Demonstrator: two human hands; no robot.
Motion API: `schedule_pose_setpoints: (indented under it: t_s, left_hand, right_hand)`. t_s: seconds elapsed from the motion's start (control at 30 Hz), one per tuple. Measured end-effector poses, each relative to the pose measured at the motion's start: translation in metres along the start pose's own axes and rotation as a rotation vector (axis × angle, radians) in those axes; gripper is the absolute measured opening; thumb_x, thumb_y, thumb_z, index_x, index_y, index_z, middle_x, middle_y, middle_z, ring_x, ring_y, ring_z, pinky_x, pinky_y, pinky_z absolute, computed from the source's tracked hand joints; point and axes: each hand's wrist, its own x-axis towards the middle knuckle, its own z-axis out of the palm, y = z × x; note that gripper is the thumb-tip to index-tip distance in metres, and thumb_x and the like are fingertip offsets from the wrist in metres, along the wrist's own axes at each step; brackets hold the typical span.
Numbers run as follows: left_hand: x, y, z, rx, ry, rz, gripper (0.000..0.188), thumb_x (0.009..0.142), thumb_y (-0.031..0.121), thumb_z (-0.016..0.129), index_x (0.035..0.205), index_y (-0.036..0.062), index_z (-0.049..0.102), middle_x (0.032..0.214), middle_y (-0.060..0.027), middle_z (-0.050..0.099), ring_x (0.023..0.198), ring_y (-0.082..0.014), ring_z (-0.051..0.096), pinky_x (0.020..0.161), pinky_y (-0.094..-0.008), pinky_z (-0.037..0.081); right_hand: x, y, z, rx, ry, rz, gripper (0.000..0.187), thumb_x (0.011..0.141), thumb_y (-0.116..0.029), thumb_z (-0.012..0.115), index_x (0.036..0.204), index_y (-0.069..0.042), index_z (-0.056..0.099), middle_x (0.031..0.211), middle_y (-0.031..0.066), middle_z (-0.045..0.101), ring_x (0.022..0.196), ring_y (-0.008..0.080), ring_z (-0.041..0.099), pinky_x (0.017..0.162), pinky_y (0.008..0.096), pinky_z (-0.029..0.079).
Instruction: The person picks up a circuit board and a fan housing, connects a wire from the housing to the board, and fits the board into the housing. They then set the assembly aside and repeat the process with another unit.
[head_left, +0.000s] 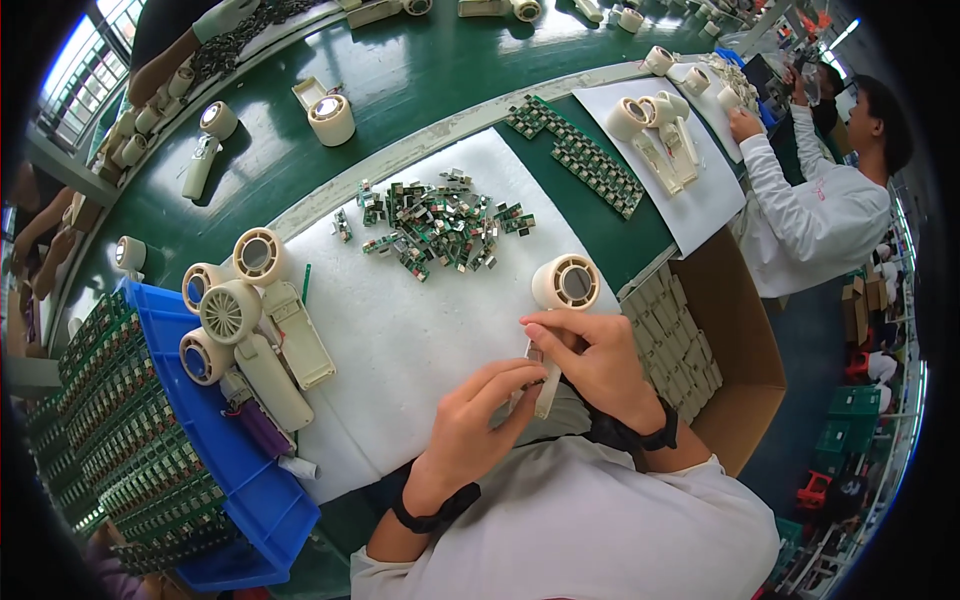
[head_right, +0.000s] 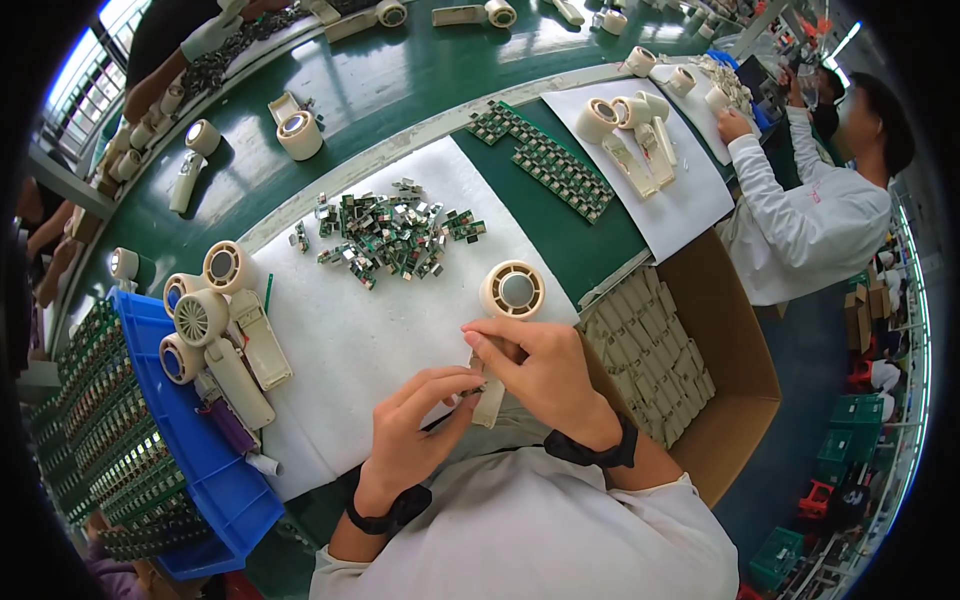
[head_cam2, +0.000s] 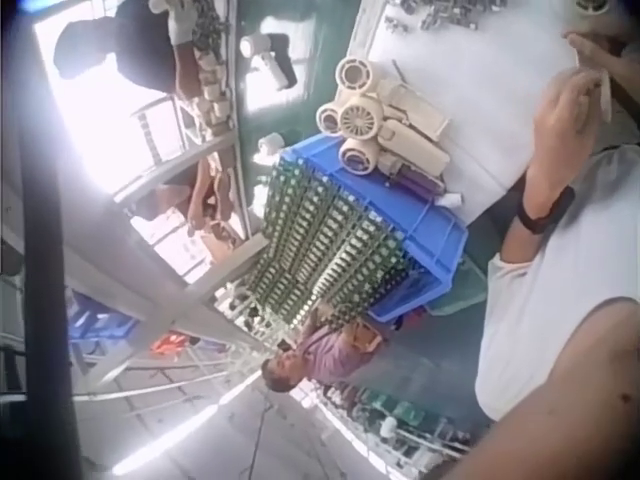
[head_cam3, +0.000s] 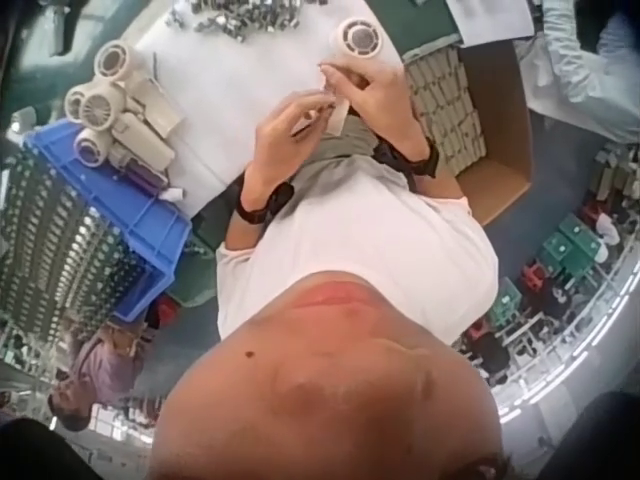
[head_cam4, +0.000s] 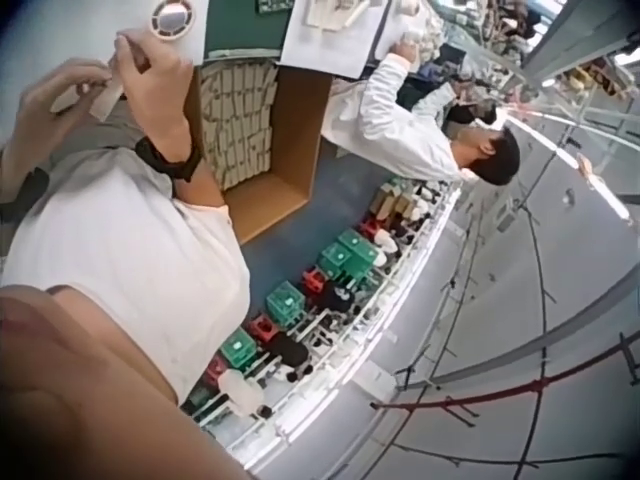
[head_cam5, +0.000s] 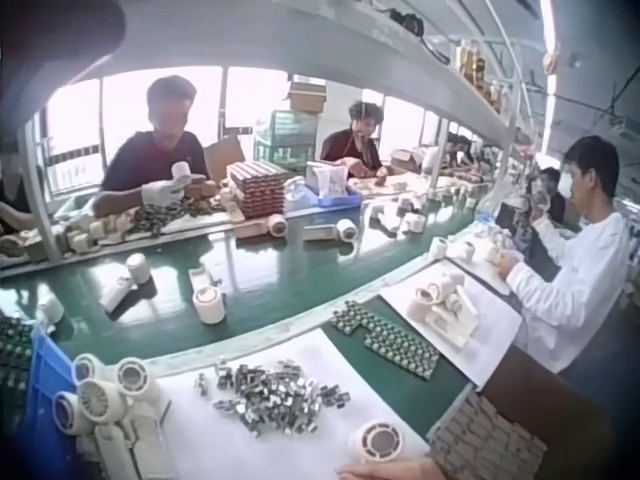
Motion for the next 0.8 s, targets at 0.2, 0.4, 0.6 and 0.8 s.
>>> schedule_pose_setpoints:
  t_s: [0.2,0.4,0.6,0.8]
  left_hand:
    - [-0.003,-0.001,-0.013,-0.052,-0.059,-0.078,0.029,0.087,-0.009,0.072,0.115,0.0023,0.071,0.107,-0.0086,0.074,0.089,-0.0159,0.071,0.079,-0.0281,0.056]
    - [0.003,0.001,-0.015,-0.258,0.191,-0.353,0.024,0.097,-0.003,0.067,0.121,-0.0051,0.065,0.111,-0.0092,0.072,0.099,-0.0149,0.071,0.089,-0.0288,0.055]
    - [0.011,-0.009,0.000,-0.247,0.213,-0.306,0.029,0.096,-0.002,0.067,0.125,-0.0030,0.066,0.110,-0.0103,0.073,0.099,-0.0157,0.071,0.090,-0.0293,0.055]
    - [0.009,-0.017,0.001,-0.103,0.173,-0.188,0.030,0.094,-0.002,0.068,0.124,0.0030,0.071,0.109,-0.0103,0.076,0.095,-0.0174,0.073,0.086,-0.0290,0.057]
  right_hand:
    - [-0.001,0.021,0.007,-0.200,0.098,-0.447,0.018,0.086,-0.008,0.078,0.105,-0.009,0.079,0.068,0.0032,0.064,0.056,0.0133,0.057,0.052,0.0282,0.045]
    - [-0.001,0.013,0.007,-0.302,0.123,-0.456,0.017,0.081,-0.006,0.079,0.098,-0.009,0.078,0.061,0.0019,0.054,0.059,0.0181,0.054,0.053,0.0331,0.044]
    - [0.003,0.014,0.005,-0.323,0.131,-0.456,0.014,0.081,-0.004,0.078,0.095,-0.008,0.076,0.067,0.0024,0.055,0.066,0.0194,0.055,0.057,0.0349,0.045]
    - [0.000,0.012,0.006,-0.266,0.124,-0.521,0.014,0.082,-0.004,0.078,0.095,-0.007,0.076,0.077,0.0037,0.059,0.072,0.0203,0.058,0.061,0.0345,0.048]
